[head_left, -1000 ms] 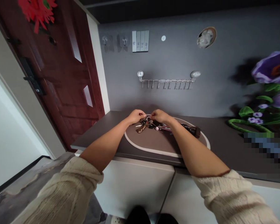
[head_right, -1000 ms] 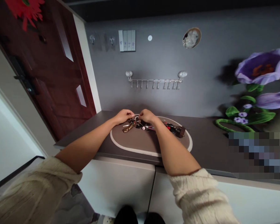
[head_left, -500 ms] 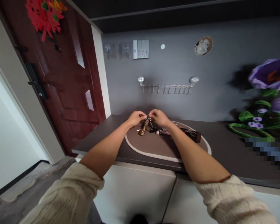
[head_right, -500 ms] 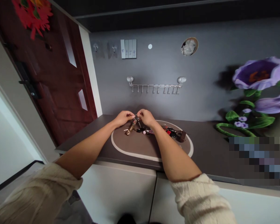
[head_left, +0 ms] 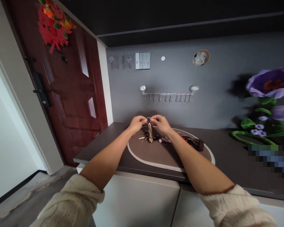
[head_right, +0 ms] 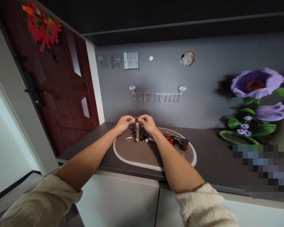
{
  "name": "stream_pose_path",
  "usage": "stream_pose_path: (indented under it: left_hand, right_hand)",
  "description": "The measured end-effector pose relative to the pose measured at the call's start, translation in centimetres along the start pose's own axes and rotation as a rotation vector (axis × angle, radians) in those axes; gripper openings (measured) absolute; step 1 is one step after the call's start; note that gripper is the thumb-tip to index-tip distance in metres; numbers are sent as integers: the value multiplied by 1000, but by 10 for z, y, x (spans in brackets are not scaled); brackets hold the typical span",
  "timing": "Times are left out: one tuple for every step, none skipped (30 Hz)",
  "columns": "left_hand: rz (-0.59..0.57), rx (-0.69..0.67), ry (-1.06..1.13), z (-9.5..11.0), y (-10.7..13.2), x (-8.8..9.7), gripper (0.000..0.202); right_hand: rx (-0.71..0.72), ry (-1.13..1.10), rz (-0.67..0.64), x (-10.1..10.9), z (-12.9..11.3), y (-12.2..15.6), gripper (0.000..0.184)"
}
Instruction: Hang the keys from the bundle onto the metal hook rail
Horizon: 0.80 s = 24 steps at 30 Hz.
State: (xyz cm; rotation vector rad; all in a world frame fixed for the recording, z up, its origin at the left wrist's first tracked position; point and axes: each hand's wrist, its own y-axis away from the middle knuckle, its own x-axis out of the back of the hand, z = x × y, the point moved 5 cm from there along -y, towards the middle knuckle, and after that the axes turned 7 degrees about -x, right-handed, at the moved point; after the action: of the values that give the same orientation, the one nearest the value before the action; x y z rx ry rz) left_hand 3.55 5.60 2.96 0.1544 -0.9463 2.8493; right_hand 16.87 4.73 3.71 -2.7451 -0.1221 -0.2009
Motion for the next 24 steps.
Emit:
stream_pose_path:
  left_hand:
    - [24, 9, 13, 0, 0, 1, 16]
    - [44, 13, 19, 0, 0, 2, 15]
    - [57, 12, 21, 1, 0, 3, 14]
    - [64, 9, 23, 2, 0, 3, 13]
    - [69, 6, 27, 3, 0, 3, 13]
    - [72, 2, 33, 4, 1, 3, 13]
    - [76, -3, 42, 6, 1, 3, 13]
    - [81, -8, 52, 7, 1, 3, 13]
    - [86, -14, 61, 8, 2, 3, 13]
    - [92, -21, 67, 9, 2, 3, 14]
    - [99, -28, 71, 10, 2, 3, 14]
    - [104, -36, 76, 11, 1, 3, 15]
    - [110, -44, 81, 12, 1, 3, 15]
    - [115, -51, 88, 13, 1, 4, 16]
    - [120, -59, 97, 14, 0, 4, 17]
    - [125, -67, 107, 15, 0, 5, 18]
    - [131, -76, 115, 15, -1, 6, 19]
    - [139, -86, 122, 16, -1, 6, 19]
    - [146, -96, 127, 17, -1, 7, 20]
    - [152, -103, 129, 18, -2, 8, 20]
    - [158, -108, 131, 19, -2, 10, 21]
    - [166, -110, 129, 19, -2, 11, 21]
    - [180, -109, 125, 19, -3, 12, 21]
    - [199, -105, 120, 19, -3, 14, 22]
  right_hand:
    - [-12, -17, -7, -1, 1, 1, 14]
    - [-22, -29, -13, -1, 1, 1, 14]
    - [-30, -38, -18, -2, 1, 2, 15]
    - [-37, -45, -21, -2, 1, 3, 16]
    - [-45, -52, -21, -3, 1, 4, 17]
    - [-54, -56, -21, -3, 0, 5, 19]
    - [-59, -59, -20, -3, 0, 5, 20]
    - [-60, -60, -22, -4, -1, 6, 21]
    - [-54, -59, -18, -4, -2, 6, 22]
    - [-41, -56, -10, -5, -3, 7, 23]
    - [-22, -51, 1, -5, -5, 7, 23]
    - [-2, -45, 13, -5, -7, 7, 24]
    - [17, -35, 26, -5, -9, 7, 24]
    - [32, -23, 37, -5, -11, 7, 24]
    - [45, -8, 43, -5, -13, 7, 23]
    - [57, 12, 48, -6, -16, 7, 23]
    - [70, 38, 55, -6, -20, 6, 22]
    - [84, 69, 62, -5, -23, 5, 22]
    - [102, 101, 69, -5, -27, 4, 21]
    - [121, 132, 75, -4, -30, 2, 20]
    - [138, 159, 83, -4, -34, 0, 20]
    - [149, 179, 94, -3, -37, -3, 19]
    - [155, 191, 106, -3, -39, -7, 19]
    - [156, 195, 124, -2, -41, -11, 19]
